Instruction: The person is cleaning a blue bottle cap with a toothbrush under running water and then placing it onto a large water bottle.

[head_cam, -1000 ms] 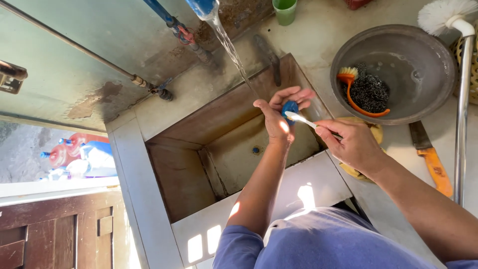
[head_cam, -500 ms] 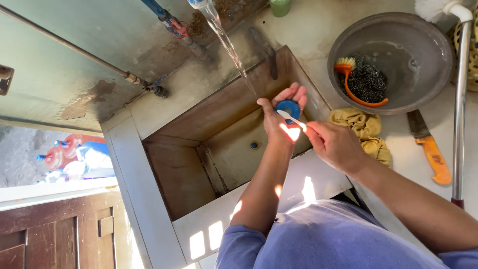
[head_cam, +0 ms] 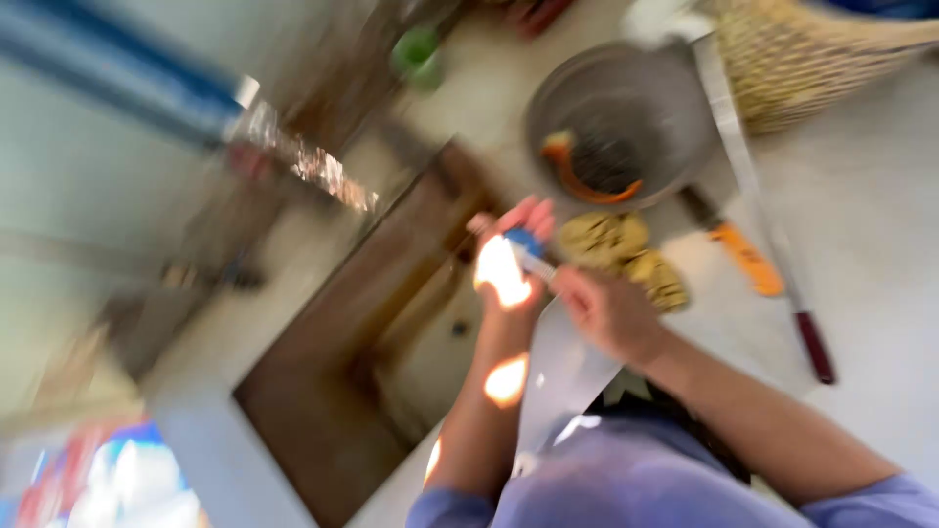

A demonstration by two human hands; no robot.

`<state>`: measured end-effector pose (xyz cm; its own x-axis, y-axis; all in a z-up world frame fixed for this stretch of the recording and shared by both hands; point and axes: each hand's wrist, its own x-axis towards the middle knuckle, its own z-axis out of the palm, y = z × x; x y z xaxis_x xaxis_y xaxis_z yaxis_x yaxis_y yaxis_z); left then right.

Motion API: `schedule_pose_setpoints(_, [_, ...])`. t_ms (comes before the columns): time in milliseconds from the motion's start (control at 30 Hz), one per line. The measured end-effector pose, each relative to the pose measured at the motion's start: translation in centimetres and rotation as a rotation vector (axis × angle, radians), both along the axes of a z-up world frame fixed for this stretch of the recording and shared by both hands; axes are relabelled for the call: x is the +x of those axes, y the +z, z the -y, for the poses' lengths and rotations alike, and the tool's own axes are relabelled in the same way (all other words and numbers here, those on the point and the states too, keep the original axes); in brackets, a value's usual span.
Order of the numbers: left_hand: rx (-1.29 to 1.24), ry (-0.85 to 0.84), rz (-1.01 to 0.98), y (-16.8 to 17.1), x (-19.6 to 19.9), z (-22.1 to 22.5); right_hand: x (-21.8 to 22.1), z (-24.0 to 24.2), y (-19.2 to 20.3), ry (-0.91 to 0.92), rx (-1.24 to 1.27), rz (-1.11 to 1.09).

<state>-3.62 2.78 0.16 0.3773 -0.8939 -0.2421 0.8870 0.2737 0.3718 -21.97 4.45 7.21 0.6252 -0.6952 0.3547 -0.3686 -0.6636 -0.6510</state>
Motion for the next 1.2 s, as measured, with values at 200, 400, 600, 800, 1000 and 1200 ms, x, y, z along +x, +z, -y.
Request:
schedule_pose_setpoints(200, [0.094,0.009,0.164,-2.3,1.9,-1.5,-0.2,-3.1,-3.1,-0.092,0.004,0.155])
schedule_pose_setpoints(400, [-0.09,-0.123,-0.115,-1.6,0.7,-3.4,-0.3,-7.9,-2.8,-0.245,-0.145,0.122])
schedule_pose_setpoints(600, [-0.023,-0.234,-0.345,-5.6,0.9,-3.3,-0.8,-15.4,-1.8,-0.37,-0.149,0.156])
schedule_pose_setpoints(800, [0.125,-0.437,-0.321,-3.4,-1.3,-6.7,-3.2,-18.6,-0.9,-0.634,-0.297,0.24])
schedule_pose_setpoints(1000, [0.172,-0.474,-0.303,1.6,-5.6,-7.9,-5.4,-20.8,-2.0,-0.639,-0.283,0.202])
schedule_pose_setpoints(1200, [0.102,-0.658,-0.237,2.4,-9.3,-6.4,-8.9,-23.4,-0.1,-0.725,-0.267,0.196])
